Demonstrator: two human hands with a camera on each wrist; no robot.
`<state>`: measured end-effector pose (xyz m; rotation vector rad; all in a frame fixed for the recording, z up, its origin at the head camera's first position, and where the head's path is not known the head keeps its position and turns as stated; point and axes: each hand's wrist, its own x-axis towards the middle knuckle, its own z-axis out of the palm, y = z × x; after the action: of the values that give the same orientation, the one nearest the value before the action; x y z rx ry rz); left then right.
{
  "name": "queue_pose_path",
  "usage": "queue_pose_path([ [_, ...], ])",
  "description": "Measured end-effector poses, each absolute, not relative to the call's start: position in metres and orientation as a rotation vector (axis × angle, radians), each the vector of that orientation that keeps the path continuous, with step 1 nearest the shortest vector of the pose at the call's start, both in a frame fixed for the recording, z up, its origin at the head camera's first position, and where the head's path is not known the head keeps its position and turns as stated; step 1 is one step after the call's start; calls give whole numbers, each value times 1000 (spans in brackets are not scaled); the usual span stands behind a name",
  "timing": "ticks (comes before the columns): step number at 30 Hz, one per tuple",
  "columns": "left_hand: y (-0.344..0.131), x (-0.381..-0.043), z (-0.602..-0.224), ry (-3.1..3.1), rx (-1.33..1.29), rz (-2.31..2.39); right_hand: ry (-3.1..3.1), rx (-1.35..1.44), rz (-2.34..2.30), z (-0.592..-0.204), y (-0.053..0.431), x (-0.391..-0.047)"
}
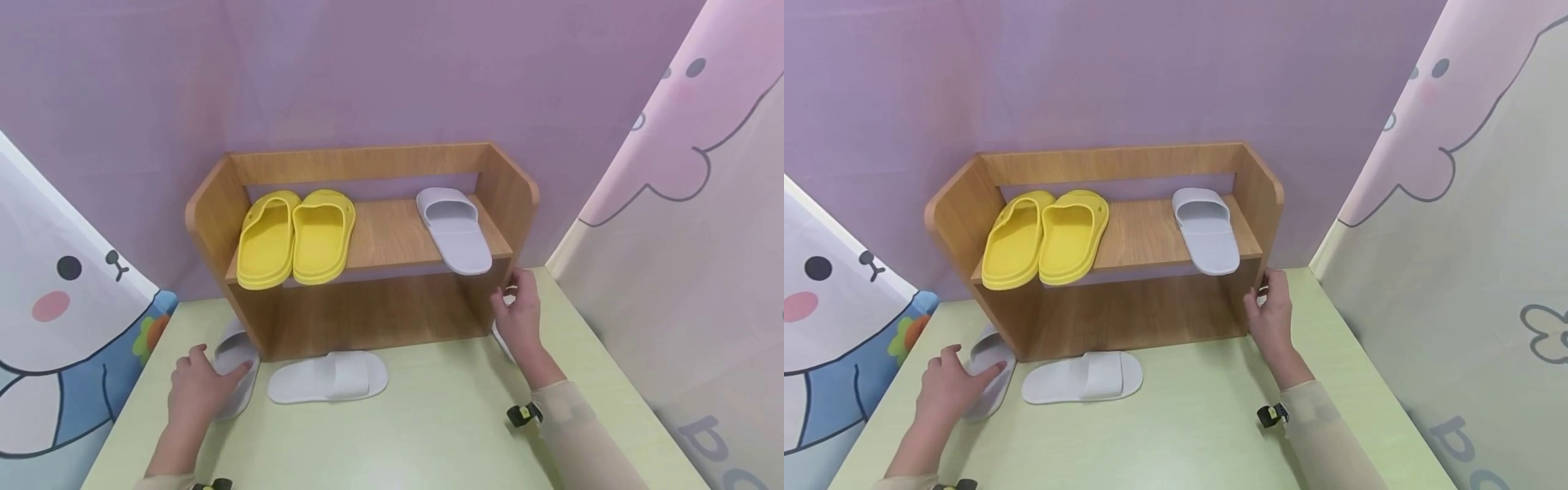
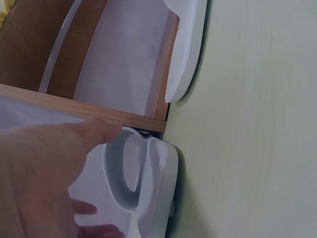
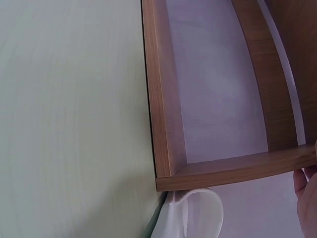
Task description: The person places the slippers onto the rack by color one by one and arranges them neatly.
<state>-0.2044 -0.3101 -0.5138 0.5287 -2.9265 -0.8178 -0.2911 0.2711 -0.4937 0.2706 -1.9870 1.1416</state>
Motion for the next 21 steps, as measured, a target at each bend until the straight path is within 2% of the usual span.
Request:
queue_pose_path([
  [12, -307, -198, -527, -3134, 532, -780, -1974, 301, 1127, -497, 273, -294],
  [21, -321, -204, -539, -3215, 403, -689, -1995, 287, 1124, -495, 272, -293],
])
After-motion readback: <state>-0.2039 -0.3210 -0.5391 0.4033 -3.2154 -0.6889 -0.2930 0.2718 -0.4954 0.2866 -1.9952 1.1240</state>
